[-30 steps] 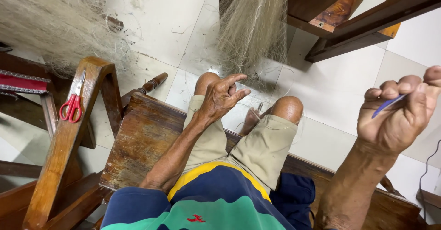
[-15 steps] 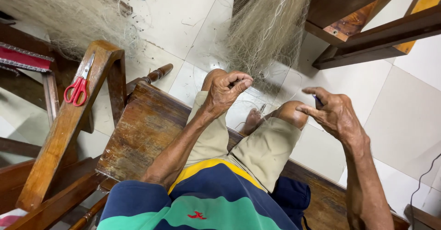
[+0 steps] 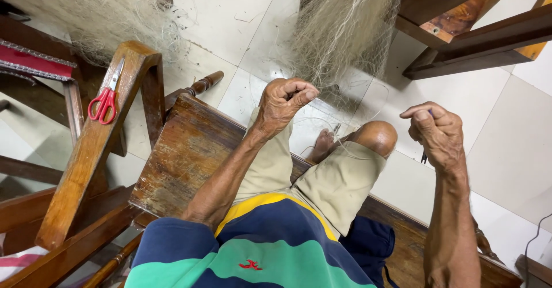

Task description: Repairing a fishing net by weaving and knotting the mesh with a shuttle and trimming excess line with scissors

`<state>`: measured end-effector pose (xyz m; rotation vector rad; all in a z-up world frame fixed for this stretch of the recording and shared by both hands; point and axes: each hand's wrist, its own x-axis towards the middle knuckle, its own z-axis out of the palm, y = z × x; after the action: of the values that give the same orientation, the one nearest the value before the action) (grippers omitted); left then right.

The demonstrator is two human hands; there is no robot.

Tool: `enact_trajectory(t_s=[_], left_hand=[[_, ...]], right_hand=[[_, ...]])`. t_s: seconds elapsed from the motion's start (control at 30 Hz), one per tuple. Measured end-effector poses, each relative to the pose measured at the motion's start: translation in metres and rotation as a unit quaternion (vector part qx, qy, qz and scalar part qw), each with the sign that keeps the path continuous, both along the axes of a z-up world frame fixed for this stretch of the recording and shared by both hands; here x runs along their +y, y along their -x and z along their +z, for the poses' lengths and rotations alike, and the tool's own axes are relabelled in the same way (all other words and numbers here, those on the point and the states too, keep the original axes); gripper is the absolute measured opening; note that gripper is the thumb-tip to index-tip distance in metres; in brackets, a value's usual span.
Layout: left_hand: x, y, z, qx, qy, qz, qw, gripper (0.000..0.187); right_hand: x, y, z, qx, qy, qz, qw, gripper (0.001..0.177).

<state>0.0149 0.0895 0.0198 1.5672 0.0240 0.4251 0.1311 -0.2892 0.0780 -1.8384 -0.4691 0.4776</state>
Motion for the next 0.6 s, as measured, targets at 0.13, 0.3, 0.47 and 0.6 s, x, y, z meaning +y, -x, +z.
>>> enact_trajectory(t_s=[0.13, 0.3, 0.47, 0.6], left_hand=[[0.000, 0.001, -0.001, -0.013, -0.039, 0.013, 0.999, 0.022], [0.001, 0.000, 0.001, -0.035, -0.033, 0.012, 0.999, 0.023], [0.003, -0.002, 0.006, -0.069, -0.048, -0.002, 0.996, 0.017], [0.002, -0.001, 0.015, -0.097, -0.066, -0.002, 0.993, 0.013]], right_hand=[[0.001, 0.006, -0.018, 0.016, -0.061, -0.055, 0.996, 0.050], [0.005, 0.011, -0.026, -0.061, 0.010, -0.084, 0.995, 0.044], [0.024, 0.022, -0.011, -0.107, 0.059, -0.080, 0.989, 0.051], [0.040, 0.020, -0.009, -0.184, 0.080, -0.036, 0.979, 0.056]])
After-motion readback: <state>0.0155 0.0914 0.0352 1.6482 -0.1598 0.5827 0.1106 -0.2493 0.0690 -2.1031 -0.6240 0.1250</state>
